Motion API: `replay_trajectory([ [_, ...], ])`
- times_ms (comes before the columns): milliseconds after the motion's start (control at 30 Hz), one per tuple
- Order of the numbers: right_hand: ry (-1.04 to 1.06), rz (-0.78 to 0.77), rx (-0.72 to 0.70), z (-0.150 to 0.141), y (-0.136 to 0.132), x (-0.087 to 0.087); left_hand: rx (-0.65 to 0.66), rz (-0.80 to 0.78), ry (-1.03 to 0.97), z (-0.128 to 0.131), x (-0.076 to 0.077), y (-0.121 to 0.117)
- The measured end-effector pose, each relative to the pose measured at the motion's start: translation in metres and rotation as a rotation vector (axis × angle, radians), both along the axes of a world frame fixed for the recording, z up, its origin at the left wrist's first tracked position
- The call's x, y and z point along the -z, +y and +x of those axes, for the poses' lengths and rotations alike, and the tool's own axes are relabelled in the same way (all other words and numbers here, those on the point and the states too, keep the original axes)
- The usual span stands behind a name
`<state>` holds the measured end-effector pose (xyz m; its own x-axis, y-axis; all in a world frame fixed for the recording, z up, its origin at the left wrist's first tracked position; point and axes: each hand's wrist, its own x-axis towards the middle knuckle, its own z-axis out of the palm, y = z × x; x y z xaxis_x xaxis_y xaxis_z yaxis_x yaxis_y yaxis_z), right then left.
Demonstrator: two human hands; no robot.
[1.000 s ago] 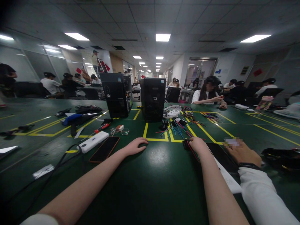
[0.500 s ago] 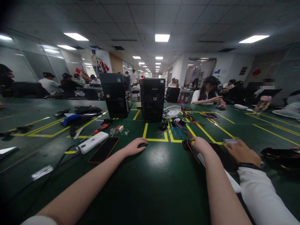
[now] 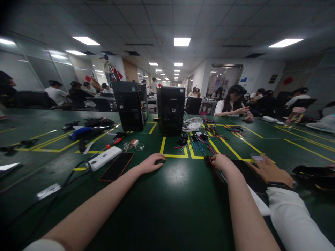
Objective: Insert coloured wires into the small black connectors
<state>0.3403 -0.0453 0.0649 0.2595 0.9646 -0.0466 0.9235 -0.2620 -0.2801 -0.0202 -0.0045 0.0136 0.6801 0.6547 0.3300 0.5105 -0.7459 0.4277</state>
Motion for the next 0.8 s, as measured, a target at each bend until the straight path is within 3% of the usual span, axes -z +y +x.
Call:
replay_trajectory([
  [167,0.112,-0.233,-0.036,-0.002,-0.003,-0.003,-0.002,0.006,0.006,0.000,0.001,0.000],
  [367,-0.093,-0.194,-0.062,-0.023,0.003,-0.002,-0.004,-0.011,-0.030,0.001,0.003,0.003],
  [467,-0.103,-0.134,-0.219,-0.060,0.001,0.001,-0.055,-0.049,-0.095,0.002,0.004,0.005],
  [533,-0.147,-0.072,-0.330,-0.097,-0.004,0.005,-0.158,-0.081,-0.162,0.001,0.005,0.008],
  [667,-0.286,0.192,-0.565,-0.173,-0.015,0.016,-0.358,-0.143,-0.320,-0.001,0.010,0.017],
  [800,-0.337,0.366,-0.700,-0.213,-0.015,0.022,-0.408,-0.220,-0.429,-0.003,0.014,0.023],
])
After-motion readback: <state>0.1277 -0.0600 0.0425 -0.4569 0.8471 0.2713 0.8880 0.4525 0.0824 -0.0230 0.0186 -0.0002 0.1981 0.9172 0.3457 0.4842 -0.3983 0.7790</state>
